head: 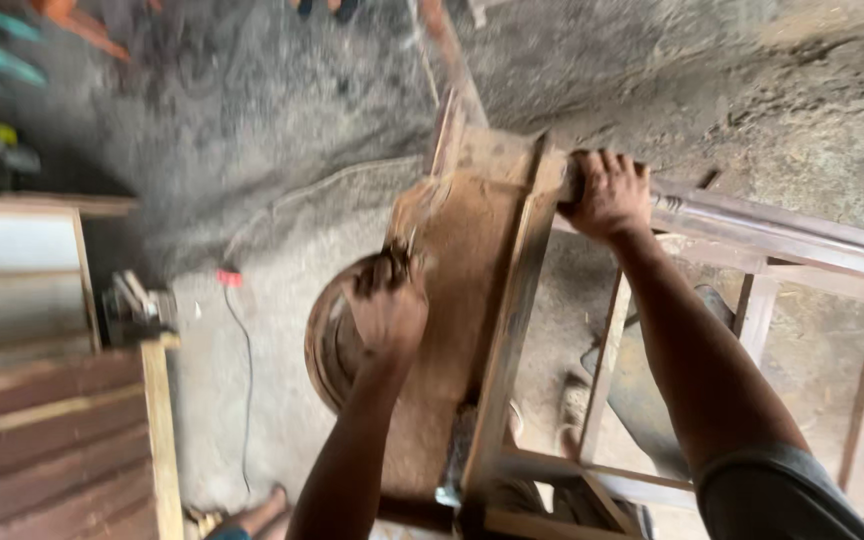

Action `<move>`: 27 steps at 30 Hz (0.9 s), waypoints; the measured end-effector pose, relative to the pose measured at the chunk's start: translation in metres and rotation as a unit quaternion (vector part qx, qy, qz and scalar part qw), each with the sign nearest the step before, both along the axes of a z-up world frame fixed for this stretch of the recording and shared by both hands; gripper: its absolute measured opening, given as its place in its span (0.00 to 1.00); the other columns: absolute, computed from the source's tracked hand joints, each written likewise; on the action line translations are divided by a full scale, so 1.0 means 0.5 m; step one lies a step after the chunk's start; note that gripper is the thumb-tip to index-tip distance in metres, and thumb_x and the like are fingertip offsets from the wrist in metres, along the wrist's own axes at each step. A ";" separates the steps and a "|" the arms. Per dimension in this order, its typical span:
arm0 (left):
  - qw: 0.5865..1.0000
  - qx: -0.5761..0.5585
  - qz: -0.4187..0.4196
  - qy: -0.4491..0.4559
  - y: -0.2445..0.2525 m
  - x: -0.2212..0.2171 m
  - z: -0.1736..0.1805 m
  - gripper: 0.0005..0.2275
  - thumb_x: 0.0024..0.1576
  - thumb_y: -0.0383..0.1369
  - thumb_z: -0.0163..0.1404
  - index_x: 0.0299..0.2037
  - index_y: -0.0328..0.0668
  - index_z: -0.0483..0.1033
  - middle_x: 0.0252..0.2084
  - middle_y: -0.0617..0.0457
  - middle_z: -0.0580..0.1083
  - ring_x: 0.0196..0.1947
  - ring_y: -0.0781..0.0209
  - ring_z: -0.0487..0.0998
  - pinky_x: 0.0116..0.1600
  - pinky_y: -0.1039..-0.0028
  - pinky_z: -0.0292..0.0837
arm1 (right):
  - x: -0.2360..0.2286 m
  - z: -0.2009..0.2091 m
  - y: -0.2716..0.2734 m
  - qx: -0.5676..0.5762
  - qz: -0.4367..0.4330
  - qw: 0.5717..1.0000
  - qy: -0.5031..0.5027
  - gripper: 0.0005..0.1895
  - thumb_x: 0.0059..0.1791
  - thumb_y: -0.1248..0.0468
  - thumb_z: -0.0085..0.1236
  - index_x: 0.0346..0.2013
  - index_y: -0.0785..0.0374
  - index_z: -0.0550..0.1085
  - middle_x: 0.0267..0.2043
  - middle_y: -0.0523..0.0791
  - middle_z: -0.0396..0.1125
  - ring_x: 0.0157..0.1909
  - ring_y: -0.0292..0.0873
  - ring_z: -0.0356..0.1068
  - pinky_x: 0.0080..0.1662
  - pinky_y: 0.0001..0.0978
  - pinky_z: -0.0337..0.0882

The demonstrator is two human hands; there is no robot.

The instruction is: The person sands the surfaces of a wooden furniture frame using a piece of sandpaper and a small block, then wipes away dust from the carved edges and joints.

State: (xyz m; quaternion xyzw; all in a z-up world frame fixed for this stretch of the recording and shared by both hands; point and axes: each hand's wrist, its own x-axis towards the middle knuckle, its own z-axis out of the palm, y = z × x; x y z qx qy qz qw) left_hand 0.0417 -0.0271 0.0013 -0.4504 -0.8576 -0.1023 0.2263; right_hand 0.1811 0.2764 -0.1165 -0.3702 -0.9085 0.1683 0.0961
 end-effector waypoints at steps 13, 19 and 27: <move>0.996 -0.085 0.017 -0.013 0.076 -0.071 -0.027 0.10 0.58 0.34 0.49 0.30 0.43 0.84 0.24 0.49 0.77 0.26 0.51 0.77 0.47 0.53 0.63 | 0.009 0.000 -0.009 -0.010 0.008 1.000 0.000 0.45 0.40 0.39 0.69 0.66 0.52 0.63 0.62 0.50 0.62 0.66 0.55 0.57 0.64 0.58 0.53; 0.988 0.022 -0.104 0.114 0.009 -0.049 -0.011 0.11 0.63 0.33 0.48 0.44 0.36 0.83 0.37 0.46 0.79 0.30 0.53 0.77 0.47 0.54 0.65 | -0.005 0.002 0.009 0.013 0.018 0.999 0.049 0.47 0.39 0.39 0.69 0.67 0.52 0.63 0.65 0.50 0.61 0.67 0.56 0.56 0.64 0.58 0.53; 0.982 -0.163 -0.084 0.038 -0.062 -0.015 0.003 0.17 0.57 0.36 0.47 0.55 0.63 0.80 0.46 0.42 0.79 0.28 0.49 0.80 0.54 0.46 0.68 | 0.007 -0.021 0.008 -0.012 0.012 0.998 0.060 0.48 0.39 0.40 0.68 0.69 0.52 0.62 0.66 0.51 0.61 0.68 0.57 0.56 0.65 0.59 0.52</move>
